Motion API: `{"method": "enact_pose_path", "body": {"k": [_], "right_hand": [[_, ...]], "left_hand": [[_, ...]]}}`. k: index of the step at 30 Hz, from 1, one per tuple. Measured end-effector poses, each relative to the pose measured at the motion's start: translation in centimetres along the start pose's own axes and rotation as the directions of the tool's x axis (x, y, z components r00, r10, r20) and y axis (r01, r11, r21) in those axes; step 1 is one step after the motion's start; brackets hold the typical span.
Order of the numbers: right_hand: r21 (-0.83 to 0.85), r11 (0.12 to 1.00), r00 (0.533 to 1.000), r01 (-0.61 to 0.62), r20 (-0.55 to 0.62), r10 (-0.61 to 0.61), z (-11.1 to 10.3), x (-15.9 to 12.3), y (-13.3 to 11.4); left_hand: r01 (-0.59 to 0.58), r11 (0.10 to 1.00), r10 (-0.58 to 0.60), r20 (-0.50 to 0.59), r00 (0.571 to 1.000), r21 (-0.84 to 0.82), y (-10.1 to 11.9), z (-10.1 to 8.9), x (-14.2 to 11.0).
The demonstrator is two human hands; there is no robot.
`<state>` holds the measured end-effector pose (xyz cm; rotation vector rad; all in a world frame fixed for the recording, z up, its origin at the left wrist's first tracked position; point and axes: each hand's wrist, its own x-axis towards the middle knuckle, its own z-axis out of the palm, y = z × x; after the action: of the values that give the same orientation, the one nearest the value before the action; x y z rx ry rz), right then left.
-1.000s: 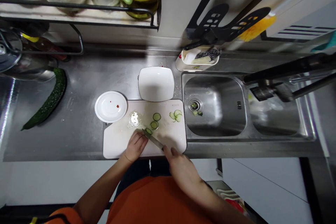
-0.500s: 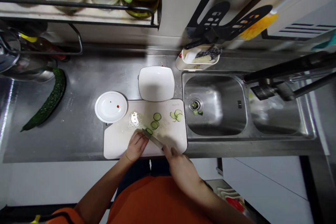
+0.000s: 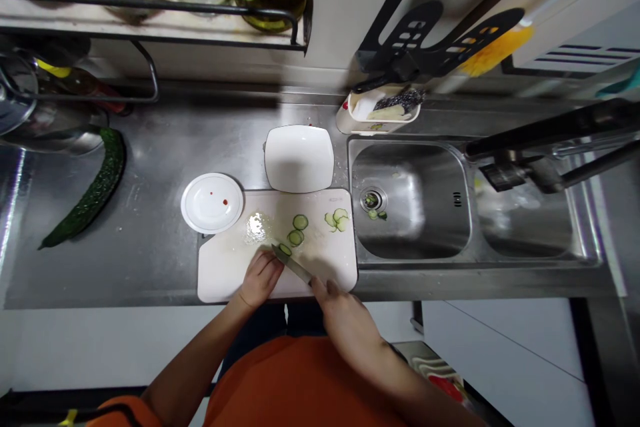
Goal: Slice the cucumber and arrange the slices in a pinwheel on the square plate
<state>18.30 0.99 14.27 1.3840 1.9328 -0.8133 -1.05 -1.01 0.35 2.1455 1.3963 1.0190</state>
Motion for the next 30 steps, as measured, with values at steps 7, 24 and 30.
{"method": "enact_pose_path", "body": {"k": [7,24,30], "right_hand": [[0.011,1.000,1.000,0.026,-0.001,-0.026,-0.4,0.3,0.1],[0.059,0.998,0.999,0.036,0.003,-0.036,-0.5,1.1,-0.5],[0.035,0.999,0.999,0.036,0.002,-0.036,-0.3,1.1,-0.6]], "left_hand": [[0.004,0.999,-0.004,0.003,1.000,-0.042,-0.1,0.1,-0.1],[0.002,1.000,-0.002,-0.001,1.000,-0.021,-0.4,0.4,-0.5],[-0.007,1.000,0.007,-0.012,1.000,-0.019,-0.3,0.3,-0.3]]}}
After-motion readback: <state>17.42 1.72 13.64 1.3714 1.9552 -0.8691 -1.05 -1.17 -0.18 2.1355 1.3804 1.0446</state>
